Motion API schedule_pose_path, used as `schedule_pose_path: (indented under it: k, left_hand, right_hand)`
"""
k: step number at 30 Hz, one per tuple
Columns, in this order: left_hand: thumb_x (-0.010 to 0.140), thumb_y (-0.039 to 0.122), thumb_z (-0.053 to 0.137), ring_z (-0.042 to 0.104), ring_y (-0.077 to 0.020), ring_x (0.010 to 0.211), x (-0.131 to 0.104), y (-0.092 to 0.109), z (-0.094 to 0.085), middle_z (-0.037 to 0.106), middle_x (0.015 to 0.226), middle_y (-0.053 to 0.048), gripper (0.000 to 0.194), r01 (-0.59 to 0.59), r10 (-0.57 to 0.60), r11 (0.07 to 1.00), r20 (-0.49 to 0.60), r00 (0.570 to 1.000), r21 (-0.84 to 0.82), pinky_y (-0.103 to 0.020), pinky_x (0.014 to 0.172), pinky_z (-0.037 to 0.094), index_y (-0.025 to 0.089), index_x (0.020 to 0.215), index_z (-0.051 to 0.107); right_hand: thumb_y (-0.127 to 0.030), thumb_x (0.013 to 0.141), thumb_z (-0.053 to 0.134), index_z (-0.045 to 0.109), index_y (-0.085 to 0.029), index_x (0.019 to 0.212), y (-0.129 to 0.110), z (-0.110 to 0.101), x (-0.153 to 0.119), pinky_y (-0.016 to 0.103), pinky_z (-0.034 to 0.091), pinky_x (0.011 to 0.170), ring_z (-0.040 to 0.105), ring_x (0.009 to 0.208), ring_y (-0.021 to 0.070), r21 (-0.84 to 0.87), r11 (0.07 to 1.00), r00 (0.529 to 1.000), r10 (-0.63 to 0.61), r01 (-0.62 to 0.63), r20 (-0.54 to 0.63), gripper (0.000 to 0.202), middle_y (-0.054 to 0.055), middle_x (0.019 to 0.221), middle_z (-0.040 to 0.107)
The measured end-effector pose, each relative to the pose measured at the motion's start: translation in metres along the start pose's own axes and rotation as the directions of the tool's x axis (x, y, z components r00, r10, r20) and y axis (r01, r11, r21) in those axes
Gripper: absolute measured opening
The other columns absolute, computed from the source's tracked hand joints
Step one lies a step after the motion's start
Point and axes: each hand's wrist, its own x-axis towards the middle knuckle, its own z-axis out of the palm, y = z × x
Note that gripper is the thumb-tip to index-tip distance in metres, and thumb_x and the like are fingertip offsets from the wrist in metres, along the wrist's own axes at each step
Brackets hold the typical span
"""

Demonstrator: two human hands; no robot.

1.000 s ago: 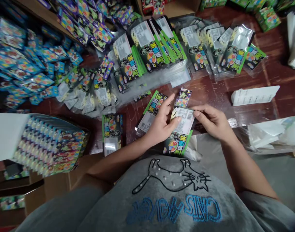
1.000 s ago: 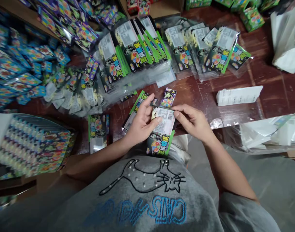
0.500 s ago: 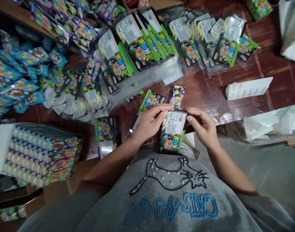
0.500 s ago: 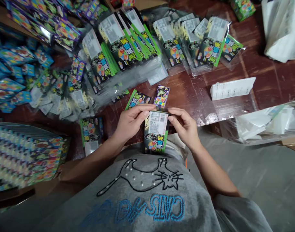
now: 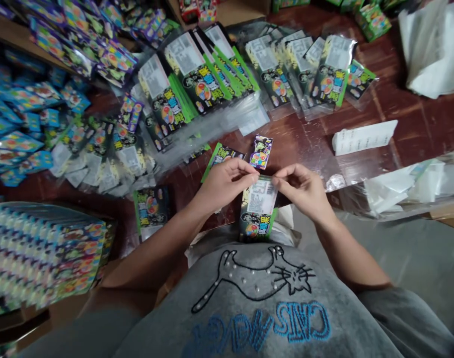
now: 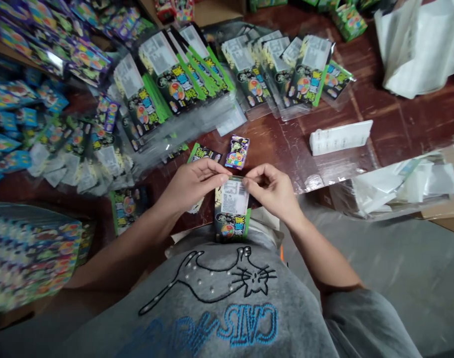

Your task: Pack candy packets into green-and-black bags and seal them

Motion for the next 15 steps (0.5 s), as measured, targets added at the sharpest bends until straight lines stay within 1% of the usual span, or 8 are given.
schedule_pose_path:
  k: [2,4,7,9,11,13,14,15]
  left_hand:
    - [0.085,0.042,0.083,0.074,-0.0178,0.083,0.006,0.003,0.001,0.082,0.091,-0.004,0.024,0.031,-0.031,1.0,0.015,0.999,0.004,-0.035,0.083,0.06,0.019,0.088,0.078]
    - [0.082,0.044,0.085,0.073,-0.0178,0.079,0.013,0.001,0.003,0.082,0.088,-0.004,0.025,0.068,-0.066,0.997,0.038,0.997,-0.046,-0.035,0.08,0.06,0.02,0.085,0.079]
    - [0.079,0.046,0.087,0.073,-0.0176,0.077,0.022,-0.003,0.008,0.082,0.086,-0.004,0.027,0.145,-0.134,0.977,0.081,0.988,-0.153,-0.035,0.077,0.059,0.021,0.083,0.08]
    - [0.08,0.047,0.087,0.073,-0.0168,0.077,0.025,-0.004,0.013,0.081,0.085,-0.004,0.028,0.147,-0.133,0.976,0.091,0.987,-0.163,-0.034,0.078,0.059,0.021,0.083,0.08]
    - [0.082,0.047,0.086,0.074,-0.017,0.081,0.025,-0.004,0.018,0.082,0.088,-0.004,0.028,0.084,-0.073,0.99,0.107,0.992,-0.109,-0.034,0.081,0.06,0.02,0.085,0.079]
    - [0.082,0.046,0.087,0.077,-0.0186,0.089,0.024,-0.003,0.023,0.083,0.097,-0.005,0.028,0.005,0.004,0.998,0.147,0.989,-0.057,-0.035,0.086,0.062,0.02,0.09,0.079]
    - [0.082,0.045,0.086,0.077,-0.0193,0.091,0.025,-0.004,0.025,0.084,0.1,-0.006,0.027,-0.026,0.032,0.999,0.17,0.985,-0.039,-0.036,0.087,0.063,0.02,0.092,0.079]
    - [0.083,0.044,0.085,0.078,-0.0195,0.092,0.026,-0.004,0.028,0.084,0.102,-0.006,0.027,-0.051,0.054,0.998,0.186,0.981,-0.02,-0.036,0.087,0.063,0.02,0.093,0.078]
  right_hand:
    - [-0.052,0.083,0.087,0.073,-0.022,0.084,-0.002,-0.001,0.003,0.028,0.054,0.063,0.065,0.069,0.0135,0.053,0.996,0.998,0.068,-0.068,0.001,0.033,0.001,0.079,0.075]
    - [-0.052,0.082,0.088,0.075,-0.021,0.083,-0.003,-0.006,0.005,0.028,0.056,0.066,0.065,0.071,0.0132,0.094,0.99,0.994,0.108,-0.109,0.017,0.033,0.002,0.082,0.077]
    - [-0.054,0.081,0.089,0.078,-0.021,0.085,0.001,-0.016,0.006,0.029,0.057,0.068,0.066,0.071,0.0129,0.131,0.981,0.989,0.143,-0.146,0.031,0.035,0.002,0.084,0.078]
    - [-0.055,0.082,0.089,0.079,-0.021,0.086,0.007,-0.023,0.005,0.031,0.059,0.069,0.066,0.07,0.0133,0.117,0.984,0.99,0.135,-0.137,0.03,0.036,0.002,0.084,0.079]
    - [-0.054,0.086,0.087,0.08,-0.022,0.087,0.012,-0.032,0.001,0.034,0.062,0.075,0.07,0.075,0.0154,0.049,0.997,0.997,0.062,-0.064,0.033,0.032,0.002,0.087,0.081]
    - [-0.051,0.093,0.082,0.081,-0.025,0.091,0.014,-0.045,-0.005,0.039,0.065,0.084,0.076,0.087,0.019,-0.062,0.994,0.993,-0.081,0.087,0.091,0.027,0.004,0.096,0.083]
    - [-0.049,0.096,0.079,0.082,-0.026,0.094,0.013,-0.054,-0.007,0.041,0.065,0.088,0.078,0.094,0.0206,-0.13,0.975,0.977,-0.161,0.18,0.143,0.024,0.005,0.103,0.084]
    - [-0.047,0.1,0.075,0.083,-0.027,0.098,0.011,-0.065,-0.007,0.042,0.065,0.092,0.079,0.1,0.0219,-0.209,0.938,0.951,-0.238,0.278,0.197,0.022,0.005,0.109,0.084]
